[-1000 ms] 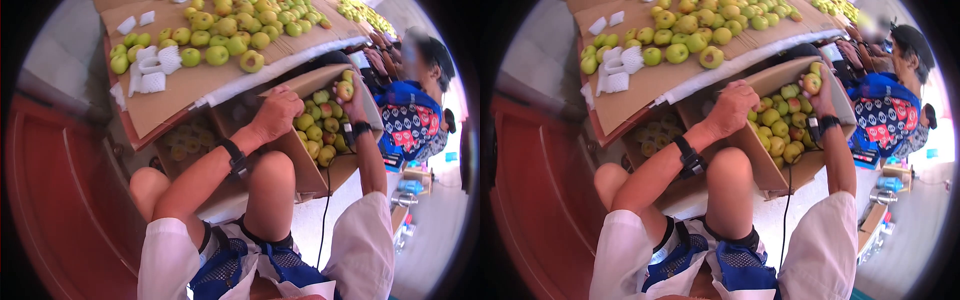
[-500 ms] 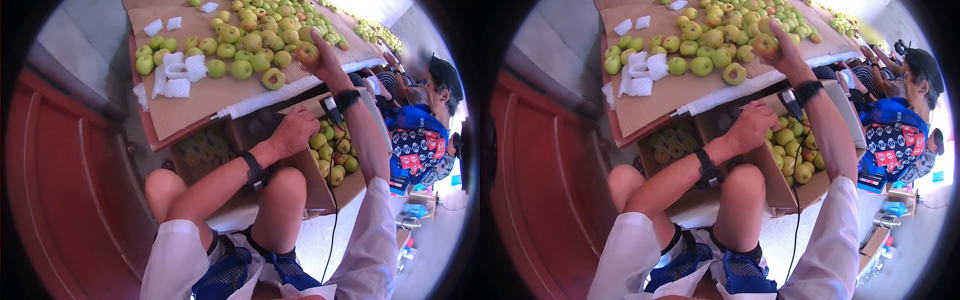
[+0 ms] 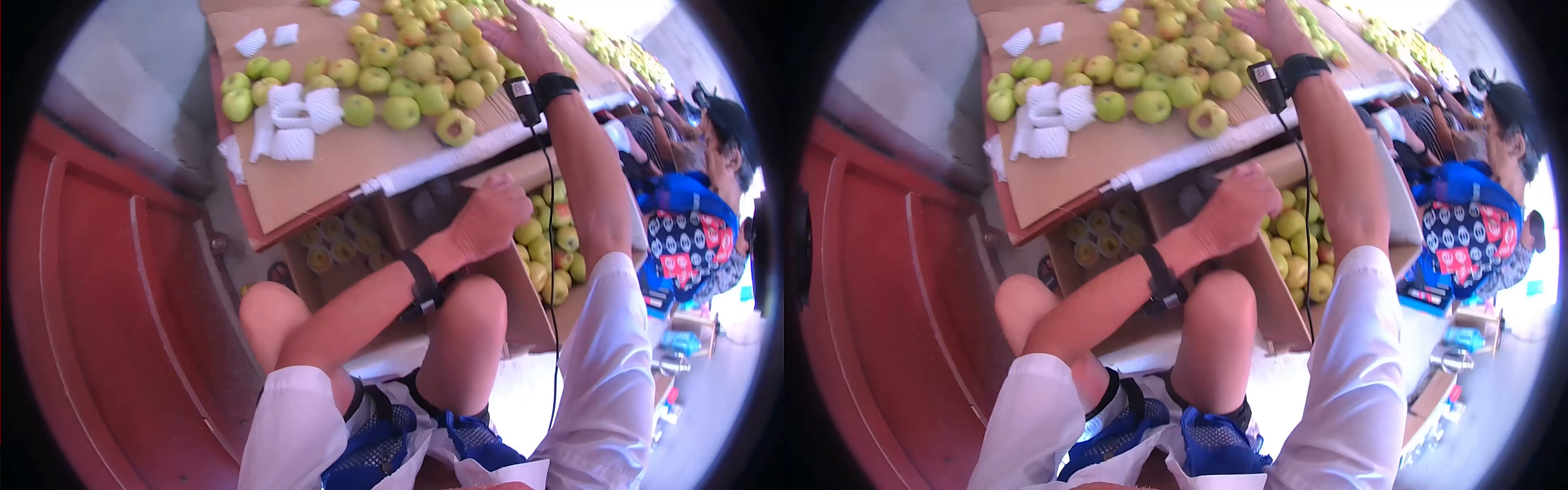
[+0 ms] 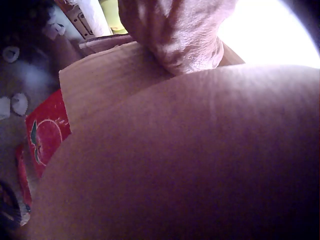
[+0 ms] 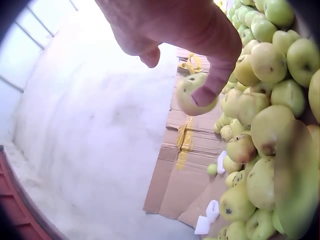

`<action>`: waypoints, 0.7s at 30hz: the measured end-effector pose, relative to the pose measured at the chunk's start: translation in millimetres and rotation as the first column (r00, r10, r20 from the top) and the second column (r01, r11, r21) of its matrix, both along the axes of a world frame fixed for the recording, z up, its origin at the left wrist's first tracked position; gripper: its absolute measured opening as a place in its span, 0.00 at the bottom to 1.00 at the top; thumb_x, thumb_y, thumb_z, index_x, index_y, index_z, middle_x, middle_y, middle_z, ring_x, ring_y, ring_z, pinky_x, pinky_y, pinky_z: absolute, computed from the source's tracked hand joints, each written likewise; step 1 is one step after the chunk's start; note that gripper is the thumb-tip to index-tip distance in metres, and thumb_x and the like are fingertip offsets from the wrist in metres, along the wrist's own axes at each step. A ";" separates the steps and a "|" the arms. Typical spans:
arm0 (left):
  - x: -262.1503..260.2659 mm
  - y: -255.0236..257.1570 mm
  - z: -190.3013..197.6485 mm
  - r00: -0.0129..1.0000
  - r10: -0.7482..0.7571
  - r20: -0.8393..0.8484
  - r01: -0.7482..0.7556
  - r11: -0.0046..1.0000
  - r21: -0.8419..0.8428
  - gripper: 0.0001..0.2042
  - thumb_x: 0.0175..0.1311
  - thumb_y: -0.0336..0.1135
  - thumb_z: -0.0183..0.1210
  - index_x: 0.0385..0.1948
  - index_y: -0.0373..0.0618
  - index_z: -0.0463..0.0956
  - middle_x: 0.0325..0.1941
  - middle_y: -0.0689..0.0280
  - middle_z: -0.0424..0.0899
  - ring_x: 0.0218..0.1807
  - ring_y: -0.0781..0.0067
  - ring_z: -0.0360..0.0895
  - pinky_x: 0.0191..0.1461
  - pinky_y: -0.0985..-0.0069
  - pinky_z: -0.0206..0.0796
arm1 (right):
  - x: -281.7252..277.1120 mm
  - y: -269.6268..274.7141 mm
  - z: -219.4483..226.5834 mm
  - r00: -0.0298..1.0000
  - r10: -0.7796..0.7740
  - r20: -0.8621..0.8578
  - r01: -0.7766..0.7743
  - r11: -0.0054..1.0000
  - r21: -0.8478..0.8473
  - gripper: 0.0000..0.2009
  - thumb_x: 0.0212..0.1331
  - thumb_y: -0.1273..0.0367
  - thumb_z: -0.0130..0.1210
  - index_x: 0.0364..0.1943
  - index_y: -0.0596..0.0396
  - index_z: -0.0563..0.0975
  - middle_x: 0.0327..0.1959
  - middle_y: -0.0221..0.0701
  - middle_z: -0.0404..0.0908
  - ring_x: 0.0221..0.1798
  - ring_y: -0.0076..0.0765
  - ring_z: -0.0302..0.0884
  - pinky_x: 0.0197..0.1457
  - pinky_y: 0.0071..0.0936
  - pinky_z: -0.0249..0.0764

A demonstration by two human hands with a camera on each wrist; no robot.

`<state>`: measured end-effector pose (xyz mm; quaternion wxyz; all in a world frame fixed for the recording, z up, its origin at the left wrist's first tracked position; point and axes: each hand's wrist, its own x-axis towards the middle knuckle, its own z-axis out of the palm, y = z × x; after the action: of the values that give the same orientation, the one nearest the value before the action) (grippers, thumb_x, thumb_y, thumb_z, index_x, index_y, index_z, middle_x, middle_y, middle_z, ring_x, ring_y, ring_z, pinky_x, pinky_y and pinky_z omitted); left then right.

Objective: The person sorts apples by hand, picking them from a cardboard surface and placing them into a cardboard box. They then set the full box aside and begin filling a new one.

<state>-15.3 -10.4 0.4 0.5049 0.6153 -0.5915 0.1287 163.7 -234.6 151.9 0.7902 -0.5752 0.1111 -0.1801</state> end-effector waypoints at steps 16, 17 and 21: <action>5.9 5.6 8.4 0.998 -0.060 0.017 0.058 0.992 0.114 0.06 0.63 0.20 0.54 0.33 0.43 0.78 0.35 0.59 0.81 0.48 0.50 0.82 0.75 0.58 0.66 | -297.3 -10.2 -31.3 0.908 -0.056 -0.415 -0.343 0.467 -0.815 0.13 0.75 0.64 0.63 0.55 0.56 0.81 0.47 0.35 0.88 0.46 0.26 0.87 0.43 0.26 0.83; 6.9 5.8 8.2 0.998 -0.065 0.018 0.062 0.992 0.113 0.06 0.63 0.20 0.54 0.33 0.43 0.78 0.35 0.59 0.81 0.48 0.50 0.82 0.75 0.58 0.66 | -298.1 -15.7 -37.7 0.958 -0.039 -0.284 -0.257 0.324 -0.911 0.11 0.77 0.65 0.62 0.49 0.60 0.83 0.46 0.37 0.89 0.43 0.27 0.87 0.42 0.29 0.84; 7.1 6.1 7.4 0.997 -0.073 0.032 0.068 0.989 0.127 0.06 0.63 0.20 0.53 0.34 0.43 0.78 0.35 0.60 0.81 0.48 0.51 0.82 0.76 0.59 0.65 | -313.4 -7.3 -45.8 0.671 0.130 -0.730 -0.718 0.358 -0.597 0.33 0.65 0.66 0.71 0.75 0.48 0.73 0.56 0.37 0.86 0.60 0.42 0.84 0.65 0.36 0.80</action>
<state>-8.2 -4.3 7.8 0.4585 0.6222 -0.6290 0.0842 -149.7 -241.9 106.0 0.3393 -0.9173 0.0723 0.1956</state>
